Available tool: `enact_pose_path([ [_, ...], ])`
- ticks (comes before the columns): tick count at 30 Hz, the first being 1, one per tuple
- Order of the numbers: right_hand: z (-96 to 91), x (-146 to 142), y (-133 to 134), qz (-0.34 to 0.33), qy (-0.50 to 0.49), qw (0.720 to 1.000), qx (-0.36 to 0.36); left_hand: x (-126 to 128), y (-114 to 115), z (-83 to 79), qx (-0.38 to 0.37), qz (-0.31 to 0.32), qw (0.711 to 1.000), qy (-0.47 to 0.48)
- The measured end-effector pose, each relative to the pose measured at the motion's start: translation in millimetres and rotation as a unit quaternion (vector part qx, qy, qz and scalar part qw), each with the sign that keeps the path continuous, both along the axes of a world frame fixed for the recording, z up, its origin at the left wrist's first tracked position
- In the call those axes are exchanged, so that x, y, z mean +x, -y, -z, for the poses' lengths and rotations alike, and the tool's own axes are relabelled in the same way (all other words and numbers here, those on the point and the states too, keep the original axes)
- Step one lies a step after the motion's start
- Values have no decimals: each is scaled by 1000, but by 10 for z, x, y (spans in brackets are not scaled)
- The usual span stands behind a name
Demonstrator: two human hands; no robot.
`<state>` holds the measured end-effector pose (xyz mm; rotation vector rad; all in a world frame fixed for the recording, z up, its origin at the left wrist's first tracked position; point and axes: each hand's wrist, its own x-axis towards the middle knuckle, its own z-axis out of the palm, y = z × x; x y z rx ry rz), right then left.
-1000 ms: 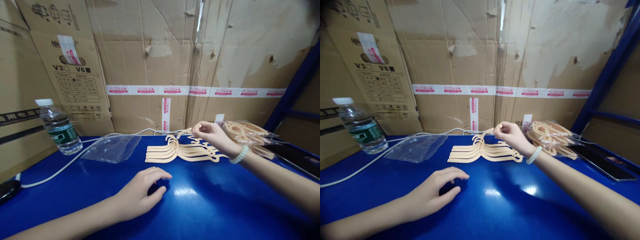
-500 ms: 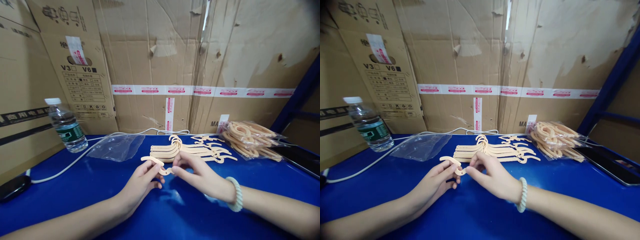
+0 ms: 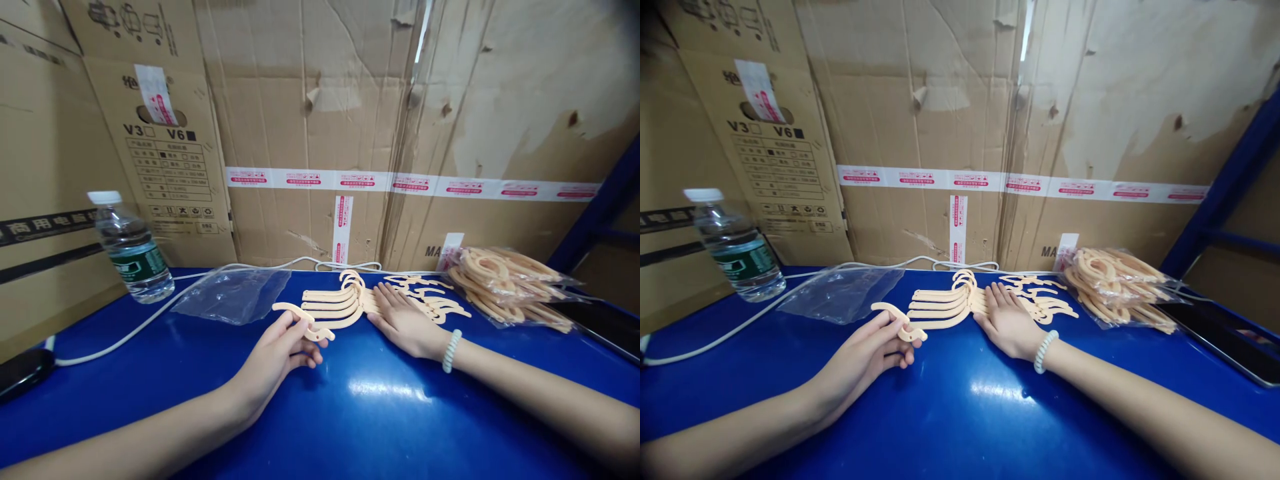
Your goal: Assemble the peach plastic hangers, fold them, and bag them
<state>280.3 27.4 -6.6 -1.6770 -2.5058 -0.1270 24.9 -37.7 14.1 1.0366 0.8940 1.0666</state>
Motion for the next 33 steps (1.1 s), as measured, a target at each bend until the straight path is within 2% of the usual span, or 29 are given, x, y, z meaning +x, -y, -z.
enact_pose_path([
  [6, 17, -29, -137, 6, -23, 1000, 16, -62, -36, 6, -1, -23, 1000, -14],
  [12, -141, 46, 38, -54, -77, 993, 75, -84, -58, -111, 38, -44, 998, -10],
  [15, -191, 128, 133, -78, -106, 988, 81, -82, -67, -156, 69, -56, 996, -20],
  [20, -181, 263, 244, -90, -162, 981, 50, -84, -91, -69, 114, -56, 990, -55],
  [24, -128, 325, 346, -90, -205, 974, 20, -91, -148, 11, 100, -72, 991, -43],
  [27, -85, 339, 406, -99, -265, 959, 17, -101, -179, 39, 77, -83, 993, -33],
  [30, -75, 345, 440, -117, -314, 940, 67, -114, -172, 54, 53, -71, 996, -28],
  [33, -84, 360, 460, -141, -316, 929, 130, -121, -142, 60, 35, -57, 998, -12],
])
